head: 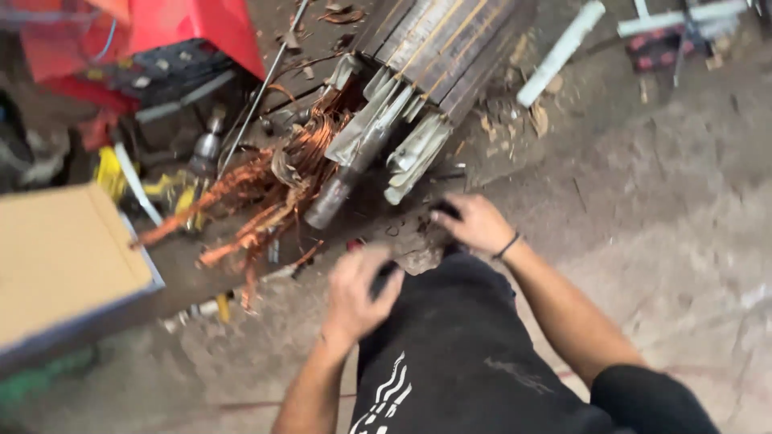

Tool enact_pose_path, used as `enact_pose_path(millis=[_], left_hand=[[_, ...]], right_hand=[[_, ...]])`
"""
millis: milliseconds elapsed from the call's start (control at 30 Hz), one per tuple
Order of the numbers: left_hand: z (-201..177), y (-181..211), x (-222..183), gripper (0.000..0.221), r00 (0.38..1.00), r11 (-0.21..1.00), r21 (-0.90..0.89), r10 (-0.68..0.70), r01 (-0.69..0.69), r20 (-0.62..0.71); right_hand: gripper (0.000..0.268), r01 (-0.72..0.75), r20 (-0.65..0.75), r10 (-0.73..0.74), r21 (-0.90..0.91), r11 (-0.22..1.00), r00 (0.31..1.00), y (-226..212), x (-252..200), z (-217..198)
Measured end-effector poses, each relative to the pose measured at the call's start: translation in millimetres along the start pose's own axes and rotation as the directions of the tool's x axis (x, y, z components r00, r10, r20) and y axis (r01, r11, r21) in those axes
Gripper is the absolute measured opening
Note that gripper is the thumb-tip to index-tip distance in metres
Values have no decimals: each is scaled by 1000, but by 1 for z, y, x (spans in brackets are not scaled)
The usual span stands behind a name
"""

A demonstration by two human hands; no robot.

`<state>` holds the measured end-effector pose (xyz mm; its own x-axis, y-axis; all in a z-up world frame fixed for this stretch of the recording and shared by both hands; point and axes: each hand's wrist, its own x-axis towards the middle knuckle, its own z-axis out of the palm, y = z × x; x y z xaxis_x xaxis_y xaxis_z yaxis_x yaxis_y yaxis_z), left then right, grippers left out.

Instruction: Extracting copper wire windings from an electric motor stator using hands, a hammer, and pliers.

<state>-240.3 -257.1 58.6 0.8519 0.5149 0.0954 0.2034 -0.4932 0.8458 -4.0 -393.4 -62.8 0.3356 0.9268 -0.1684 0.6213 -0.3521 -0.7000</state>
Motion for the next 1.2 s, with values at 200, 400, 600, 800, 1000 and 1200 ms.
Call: enact_pose_path(millis=[200,400,600,800,1000,1200], left_hand=[[2,55,167,64,973,763,613,-94,206,-211],[-2,55,236,56,839,669,638,-541,382,66],[-28,40,246,72,801,778,555,-518,294,301],[-28,-23,246,72,825,852,233,-517,470,227],[-21,-55,242,66,899,901,262,-398,345,184],[-99,12,139,59,880,852,467,-392,237,268]], right_hand=[[37,13,314,-6,-21,1000,950,85,-75,5],[46,-75,367,148,-206,976,918,139,-108,-41],[40,-392,274,431,-186,901,860,138,-111,-93],[38,-405,239,446,-204,891,862,111,-107,-75],[44,-359,253,416,-242,902,874,62,-108,-5],[48,-319,336,349,-140,937,875,5,-104,35]])
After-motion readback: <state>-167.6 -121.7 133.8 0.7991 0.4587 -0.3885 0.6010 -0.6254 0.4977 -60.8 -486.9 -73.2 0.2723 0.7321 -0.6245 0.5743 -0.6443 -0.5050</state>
